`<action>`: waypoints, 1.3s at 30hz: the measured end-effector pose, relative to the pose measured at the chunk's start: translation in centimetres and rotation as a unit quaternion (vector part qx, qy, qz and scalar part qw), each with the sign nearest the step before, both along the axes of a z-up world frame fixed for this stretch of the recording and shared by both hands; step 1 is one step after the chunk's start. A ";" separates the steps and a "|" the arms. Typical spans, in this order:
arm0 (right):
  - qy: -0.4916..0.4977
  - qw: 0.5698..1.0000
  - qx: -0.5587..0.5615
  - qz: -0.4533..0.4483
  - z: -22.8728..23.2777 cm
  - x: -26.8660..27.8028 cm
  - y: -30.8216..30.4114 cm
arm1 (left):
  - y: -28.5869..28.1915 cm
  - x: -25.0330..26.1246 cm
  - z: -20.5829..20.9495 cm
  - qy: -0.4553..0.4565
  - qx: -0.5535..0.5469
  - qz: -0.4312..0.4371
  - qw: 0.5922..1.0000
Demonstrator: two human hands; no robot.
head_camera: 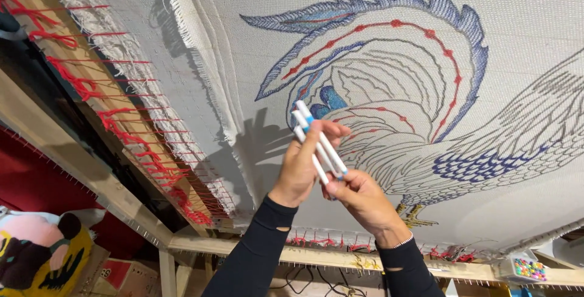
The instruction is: The person colors a rooster design on a stretched rug canvas mounted on a wooden frame, using blue and red markers to fill in outlined areas of the pattern. They cap and swap markers and reach into a small container of supplies on the frame rail before resuming coloring.
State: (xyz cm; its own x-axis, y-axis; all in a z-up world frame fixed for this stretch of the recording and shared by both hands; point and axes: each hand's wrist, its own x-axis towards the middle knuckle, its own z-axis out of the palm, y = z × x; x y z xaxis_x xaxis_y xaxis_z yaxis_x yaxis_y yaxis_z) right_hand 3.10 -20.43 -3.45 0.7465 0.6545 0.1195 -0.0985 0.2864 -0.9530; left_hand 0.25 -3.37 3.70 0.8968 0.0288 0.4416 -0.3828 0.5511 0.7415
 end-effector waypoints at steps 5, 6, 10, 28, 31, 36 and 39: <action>-0.093 0.991 -0.077 -0.064 2.6 0.5 -2.9 | 4.8 0.0 0.1 -0.013 -0.046 0.065 0.997; -0.111 0.985 -0.068 -0.110 2.7 0.8 -3.7 | 6.1 0.3 -0.9 -0.049 -0.052 0.078 0.994; -0.145 0.969 -0.067 -0.190 5.9 0.4 -4.4 | 5.3 0.4 -2.2 -0.013 0.051 0.090 0.995; -0.240 0.953 0.023 -0.184 9.3 1.7 -3.2 | 3.5 -1.4 0.7 0.077 0.154 0.019 0.985; -0.284 0.947 -0.034 -0.148 10.2 0.6 -0.9 | 3.2 -1.3 0.2 0.055 0.160 -0.008 0.986; -0.262 0.958 0.029 -0.114 8.4 1.6 0.1 | 3.5 -1.3 -0.8 0.035 0.118 -0.060 0.991; -0.282 0.943 0.096 -0.147 7.7 1.7 1.0 | 2.9 -1.6 -0.7 0.018 0.126 -0.016 0.992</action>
